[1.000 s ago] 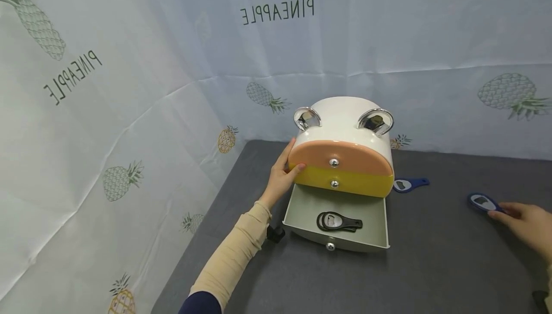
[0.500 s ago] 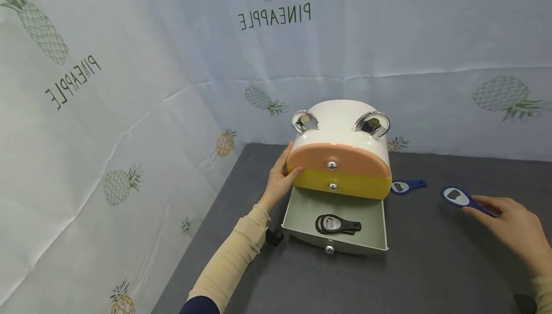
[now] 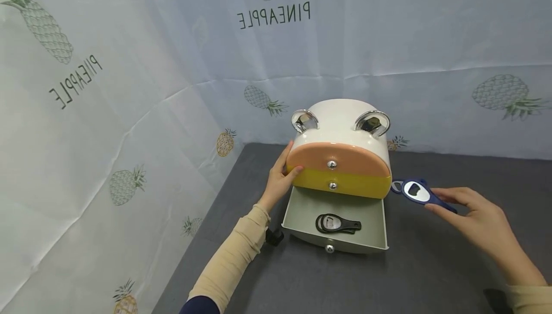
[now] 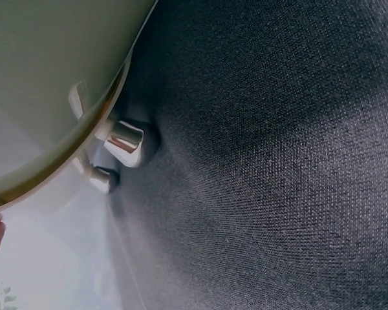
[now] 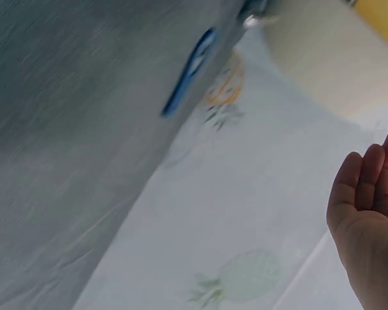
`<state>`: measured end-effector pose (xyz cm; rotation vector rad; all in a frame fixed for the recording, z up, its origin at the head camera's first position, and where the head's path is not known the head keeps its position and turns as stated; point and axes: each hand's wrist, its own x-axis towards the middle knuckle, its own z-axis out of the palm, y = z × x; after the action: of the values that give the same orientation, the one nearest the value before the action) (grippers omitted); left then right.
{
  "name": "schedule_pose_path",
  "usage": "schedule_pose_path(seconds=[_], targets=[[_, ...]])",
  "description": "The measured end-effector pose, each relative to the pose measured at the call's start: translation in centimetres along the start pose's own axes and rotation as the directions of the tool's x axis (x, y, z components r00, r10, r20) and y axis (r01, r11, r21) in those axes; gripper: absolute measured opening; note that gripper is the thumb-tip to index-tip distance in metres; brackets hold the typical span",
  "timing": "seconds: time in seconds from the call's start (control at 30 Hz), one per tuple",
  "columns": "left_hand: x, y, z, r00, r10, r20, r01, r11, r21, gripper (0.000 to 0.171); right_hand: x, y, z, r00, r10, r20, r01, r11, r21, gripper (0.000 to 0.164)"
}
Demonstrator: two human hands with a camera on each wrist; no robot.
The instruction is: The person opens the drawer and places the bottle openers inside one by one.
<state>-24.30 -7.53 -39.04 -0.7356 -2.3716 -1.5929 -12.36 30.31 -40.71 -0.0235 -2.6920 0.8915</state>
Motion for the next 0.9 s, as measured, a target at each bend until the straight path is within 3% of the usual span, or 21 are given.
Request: schedule_pose_path(seconds=[0.27, 0.47, 0.77, 0.9], targets=[[0.0, -0.1, 0.1, 1.0, 0.004, 0.002, -0.004, 1.0, -0.007, 0.07, -0.5, -3.6, 1.2, 0.987, -0.162, 0.006, 0.161, 0.984, 0.081, 0.037], [-0.1, -0.1, 0.0, 1.0, 0.001, -0.002, -0.001, 1.0, -0.008, 0.069, -1.2, -5.9, 3.3, 0.935, -0.353, -0.025, 0.351, 0.919, 0.18, 0.039], [0.0, -0.1, 0.2, 1.0, 0.019, -0.02, -0.02, 1.0, -0.017, 0.068, -0.8, -7.9, 6.0, 0.902, -0.428, 0.056, 0.41, 0.891, 0.196, 0.034], [0.0, -0.3, 0.3, 1.0, 0.015, -0.024, -0.016, 1.0, -0.026, 0.069, -0.4, -8.4, 7.1, 0.9, -0.43, 0.072, 0.413, 0.893, 0.18, 0.031]])
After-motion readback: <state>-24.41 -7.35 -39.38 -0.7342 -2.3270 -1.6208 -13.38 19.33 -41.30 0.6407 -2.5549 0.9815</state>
